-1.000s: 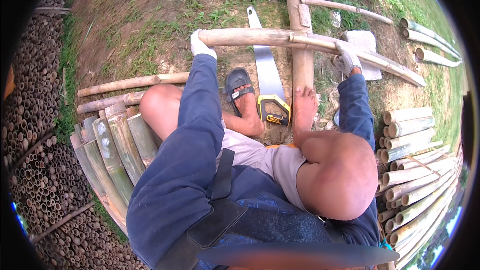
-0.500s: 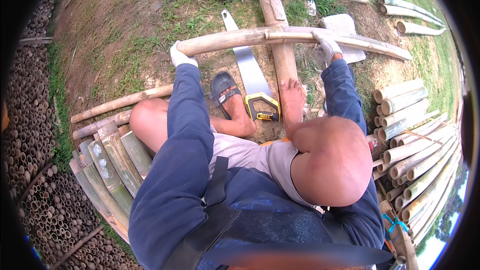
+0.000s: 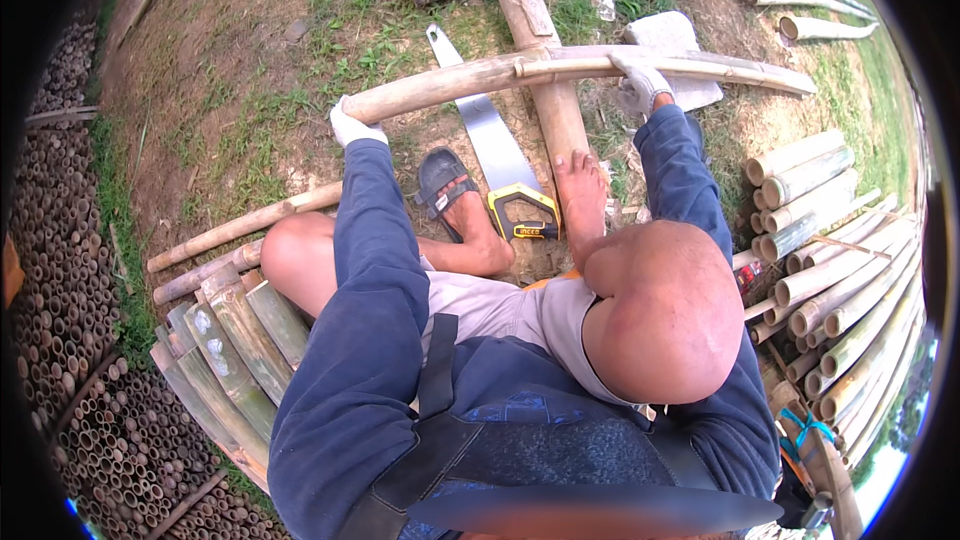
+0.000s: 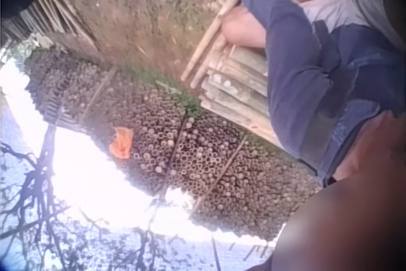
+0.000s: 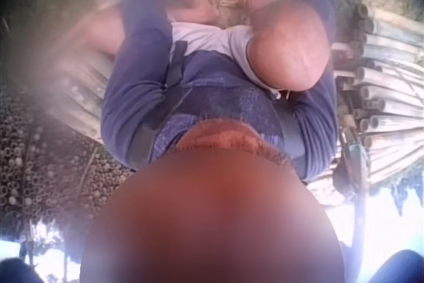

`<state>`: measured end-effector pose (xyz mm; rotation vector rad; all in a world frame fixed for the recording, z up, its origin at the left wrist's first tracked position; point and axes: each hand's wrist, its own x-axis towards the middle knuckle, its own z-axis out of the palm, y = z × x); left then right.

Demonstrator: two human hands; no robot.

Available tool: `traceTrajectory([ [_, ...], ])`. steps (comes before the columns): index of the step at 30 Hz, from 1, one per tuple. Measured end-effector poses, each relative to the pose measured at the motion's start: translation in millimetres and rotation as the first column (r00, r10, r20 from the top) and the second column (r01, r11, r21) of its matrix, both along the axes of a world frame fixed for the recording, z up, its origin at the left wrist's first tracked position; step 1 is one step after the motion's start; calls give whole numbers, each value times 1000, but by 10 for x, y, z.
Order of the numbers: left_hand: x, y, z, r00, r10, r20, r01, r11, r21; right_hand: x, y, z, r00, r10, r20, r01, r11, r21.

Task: The person sits on the ground and uses a hand saw to cut bamboo poles into shorter sections. They repeatedly position the bamboo on a makeshift stand, saw through it, and then move the cut pieces aside.

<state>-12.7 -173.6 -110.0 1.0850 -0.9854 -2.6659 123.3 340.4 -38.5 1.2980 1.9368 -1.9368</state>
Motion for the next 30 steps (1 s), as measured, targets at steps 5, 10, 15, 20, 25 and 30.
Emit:
traceTrajectory([
  [5, 12, -6, -20, 999, -6, -32, 7, 1000, 28, 6, 7, 10, 1000, -10, 24, 10, 1000, -4],
  [10, 6, -10, -47, 1000, 3, -31, -2, 1000, 30, 2, -15, 73, 999, 9, 36, -10, 1000, 22],
  [15, -3, -12, -71, 998, -9, -57, 10, 1000, 26, 8, -33, 103, 999, 31, 41, -32, 999, 25],
  [20, 14, 4, -66, 1000, 18, -24, -18, 1000, 5, -17, -11, 29, 1000, -8, -14, 8, 1000, -8],
  [25, 28, 8, -42, 999, 10, -47, -9, 1000, 9, -12, 16, -15, 999, 26, -39, -26, 999, -24],
  [30, 23, 19, -16, 1000, 16, -26, -16, 1000, -3, -36, 9, 2, 1000, -6, 17, 5, 999, 45],
])
